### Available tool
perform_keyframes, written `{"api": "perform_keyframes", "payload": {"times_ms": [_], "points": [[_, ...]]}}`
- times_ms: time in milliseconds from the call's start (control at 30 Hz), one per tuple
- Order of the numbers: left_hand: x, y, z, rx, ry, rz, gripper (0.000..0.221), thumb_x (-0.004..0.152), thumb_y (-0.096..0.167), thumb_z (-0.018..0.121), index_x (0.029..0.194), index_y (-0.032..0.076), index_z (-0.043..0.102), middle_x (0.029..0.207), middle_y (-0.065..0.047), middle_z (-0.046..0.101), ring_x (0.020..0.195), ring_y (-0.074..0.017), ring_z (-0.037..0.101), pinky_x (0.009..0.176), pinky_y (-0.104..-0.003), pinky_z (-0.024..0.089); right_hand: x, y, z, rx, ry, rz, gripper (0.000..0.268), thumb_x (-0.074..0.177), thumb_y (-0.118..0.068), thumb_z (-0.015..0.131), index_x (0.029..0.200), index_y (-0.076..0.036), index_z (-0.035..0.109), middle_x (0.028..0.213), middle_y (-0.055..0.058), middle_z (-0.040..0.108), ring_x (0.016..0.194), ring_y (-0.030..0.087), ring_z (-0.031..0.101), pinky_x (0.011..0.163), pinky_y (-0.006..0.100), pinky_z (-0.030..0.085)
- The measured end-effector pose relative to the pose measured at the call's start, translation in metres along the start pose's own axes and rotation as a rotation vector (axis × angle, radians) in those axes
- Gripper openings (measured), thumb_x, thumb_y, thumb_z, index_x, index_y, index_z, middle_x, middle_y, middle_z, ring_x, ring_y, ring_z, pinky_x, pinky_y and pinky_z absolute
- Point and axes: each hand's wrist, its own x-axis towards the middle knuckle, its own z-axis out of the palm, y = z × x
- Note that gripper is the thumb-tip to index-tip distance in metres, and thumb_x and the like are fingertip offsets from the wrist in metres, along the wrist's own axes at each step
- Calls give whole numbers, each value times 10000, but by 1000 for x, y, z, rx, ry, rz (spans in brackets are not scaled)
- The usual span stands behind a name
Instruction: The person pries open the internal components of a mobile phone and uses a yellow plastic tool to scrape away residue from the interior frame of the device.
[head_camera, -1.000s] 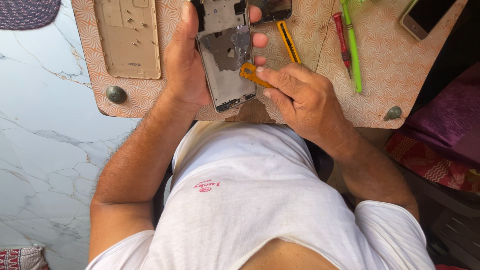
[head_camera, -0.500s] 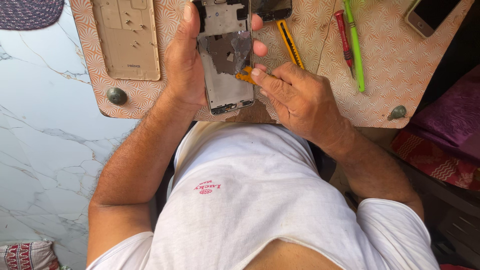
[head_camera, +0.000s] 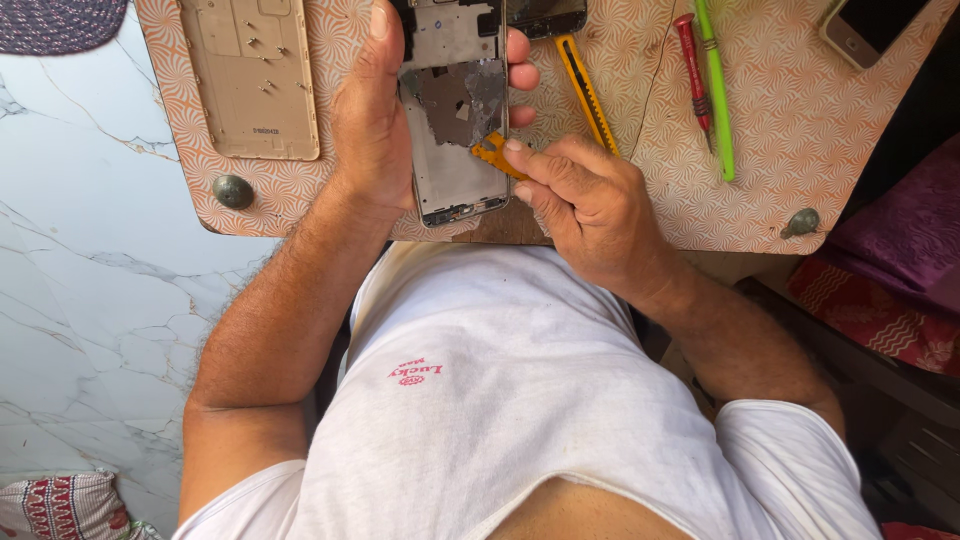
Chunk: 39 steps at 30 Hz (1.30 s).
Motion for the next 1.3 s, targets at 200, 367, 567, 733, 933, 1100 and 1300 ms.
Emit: {"api": "perform_keyframes", "payload": {"times_ms": [200, 367, 567, 733, 933, 1100, 1300], "points": [[-1, -3, -1, 15, 12, 10, 765, 1092, 641, 395, 1452, -26, 498, 1341, -213, 640, 1222, -301, 671, 1047, -507, 606, -5, 2, 8, 77, 39, 92, 346, 1000, -12, 749, 1335, -19, 664, 913, 84, 650, 748, 193, 627, 653, 329, 514], [0, -4, 1, 15, 4, 16, 748, 1092, 635, 383, 1451, -11, 499, 1338, -203, 637, 1235, -285, 662, 1056, -510, 607, -4, -5, 4, -110, 46, -15, 354, 1001, -12, 750, 1341, -26, 653, 944, 101, 629, 813, 213, 641, 697, 339, 543], [1, -2, 3, -36, 9, -20, 735, 1075, 638, 384, 1479, 27, 454, 1329, -213, 632, 1240, -304, 655, 1045, -530, 602, -3, -7, 2, -117, 70, -42, 365, 993, 10, 755, 1342, -15, 650, 910, 99, 610, 789, 210, 624, 677, 337, 538], [0, 2, 8, 10, 32, -9, 714, 1067, 638, 404, 1535, 99, 377, 1311, -212, 629, 1232, -313, 651, 1028, -536, 609, -1, 0, 5, 44, 74, 38, 362, 973, 8, 763, 1318, -19, 657, 909, 93, 643, 744, 198, 623, 642, 336, 514], [1, 0, 7, 37, -13, 15, 702, 1096, 633, 416, 1561, 109, 368, 1284, -199, 632, 1163, -286, 625, 1006, -498, 580, -3, -2, 6, -93, 104, -7, 332, 971, -3, 767, 1289, -22, 673, 951, 114, 668, 798, 219, 665, 690, 346, 540], [-2, -5, 7, 126, -28, 74, 692, 1127, 628, 431, 1568, 97, 382, 1288, -199, 640, 1176, -288, 624, 1002, -461, 561, -2, 1, 7, 90, 114, 201, 348, 927, -37, 798, 1244, 5, 660, 923, 119, 741, 786, 186, 739, 689, 294, 577], [-3, -1, 10, 150, -5, 39, 715, 1097, 632, 436, 1574, 107, 348, 1291, -182, 606, 1202, -273, 593, 1017, -461, 561, -1, 4, 2, 94, 105, 230, 237, 911, -46, 839, 1083, -1, 681, 972, 142, 767, 864, 214, 782, 734, 316, 607]]}}
